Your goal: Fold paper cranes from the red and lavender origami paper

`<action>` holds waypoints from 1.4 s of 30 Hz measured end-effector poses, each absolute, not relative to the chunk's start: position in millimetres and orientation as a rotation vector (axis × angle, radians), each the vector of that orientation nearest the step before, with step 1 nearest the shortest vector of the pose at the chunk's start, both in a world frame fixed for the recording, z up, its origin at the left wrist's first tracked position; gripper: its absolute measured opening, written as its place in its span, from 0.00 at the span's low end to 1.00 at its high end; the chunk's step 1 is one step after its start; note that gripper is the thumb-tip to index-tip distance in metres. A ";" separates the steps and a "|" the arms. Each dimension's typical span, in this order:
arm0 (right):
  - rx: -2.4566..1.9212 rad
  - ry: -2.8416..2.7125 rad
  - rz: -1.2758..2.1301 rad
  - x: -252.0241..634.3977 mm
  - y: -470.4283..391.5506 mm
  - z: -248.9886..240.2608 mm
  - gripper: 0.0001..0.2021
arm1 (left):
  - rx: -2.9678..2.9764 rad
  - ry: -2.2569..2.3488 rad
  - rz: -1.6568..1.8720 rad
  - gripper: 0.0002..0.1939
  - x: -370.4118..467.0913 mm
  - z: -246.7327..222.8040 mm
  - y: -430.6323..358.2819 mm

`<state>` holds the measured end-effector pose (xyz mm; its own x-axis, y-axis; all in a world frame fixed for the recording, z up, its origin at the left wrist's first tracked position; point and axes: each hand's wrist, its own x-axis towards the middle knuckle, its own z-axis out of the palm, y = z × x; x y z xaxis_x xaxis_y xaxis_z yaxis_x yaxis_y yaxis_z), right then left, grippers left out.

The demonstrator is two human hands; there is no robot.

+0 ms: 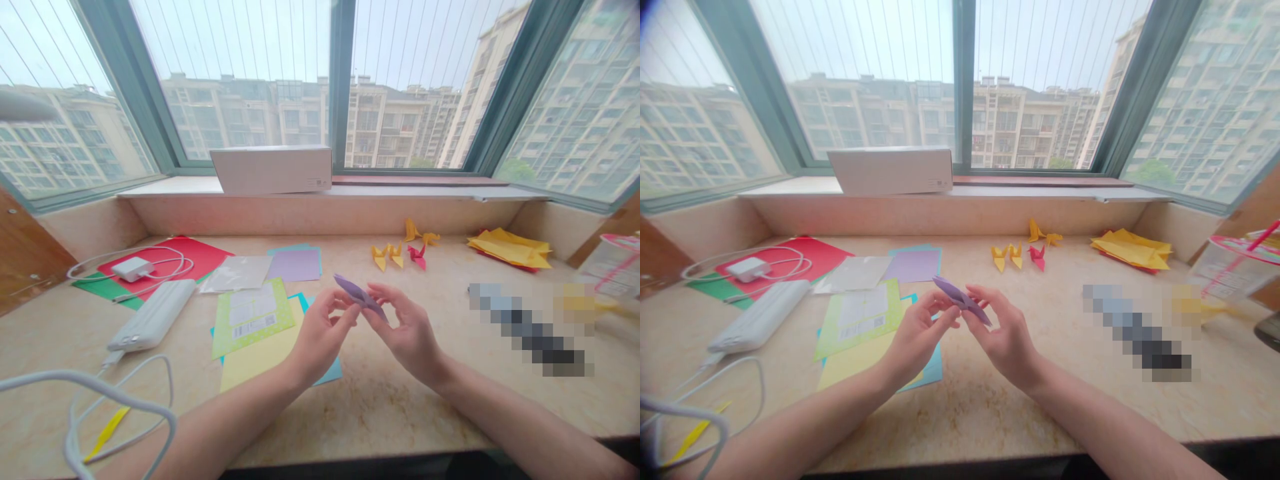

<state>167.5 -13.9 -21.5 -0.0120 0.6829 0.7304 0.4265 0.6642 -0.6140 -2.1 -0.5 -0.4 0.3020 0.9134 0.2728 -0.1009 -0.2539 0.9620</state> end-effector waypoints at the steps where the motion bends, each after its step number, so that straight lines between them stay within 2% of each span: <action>1: -0.915 -1.659 0.239 167.6 -14.7 -20.9 0.19 | 1.473 0.770 1.171 0.11 -1.7 -1.1 0.0; 7: -0.815 -1.793 0.103 170.4 -17.6 -12.9 0.16 | 1.335 0.596 1.161 0.13 -1.8 2.0 0.4; 13: -0.769 -1.973 -0.137 176.8 -19.4 -12.1 0.22 | 1.219 0.547 1.174 0.14 -3.2 1.9 -1.2; 17: -0.712 -2.023 -0.121 177.1 -24.1 -8.8 0.25 | 1.222 0.608 1.200 0.13 -3.7 -0.3 2.4; 22: -0.840 -1.760 0.037 177.3 -22.7 -7.7 0.16 | 1.237 0.527 1.216 0.13 -5.1 -2.1 2.5; 27: -0.825 -1.758 0.256 180.2 -17.3 -11.3 0.07 | 1.290 0.523 1.213 0.13 -6.4 -5.1 -0.2; 33: -0.844 -1.734 0.194 182.8 -17.5 -8.2 0.06 | 1.417 0.504 1.231 0.12 -10.9 7.1 -1.0; 38: -0.830 -1.793 0.089 191.7 -15.0 -3.3 0.08 | 1.566 0.804 1.286 0.11 -19.5 15.6 5.6; 42: -0.812 -1.875 0.041 201.3 -11.2 0.9 0.09 | 1.712 0.856 1.269 0.08 -24.0 18.3 11.1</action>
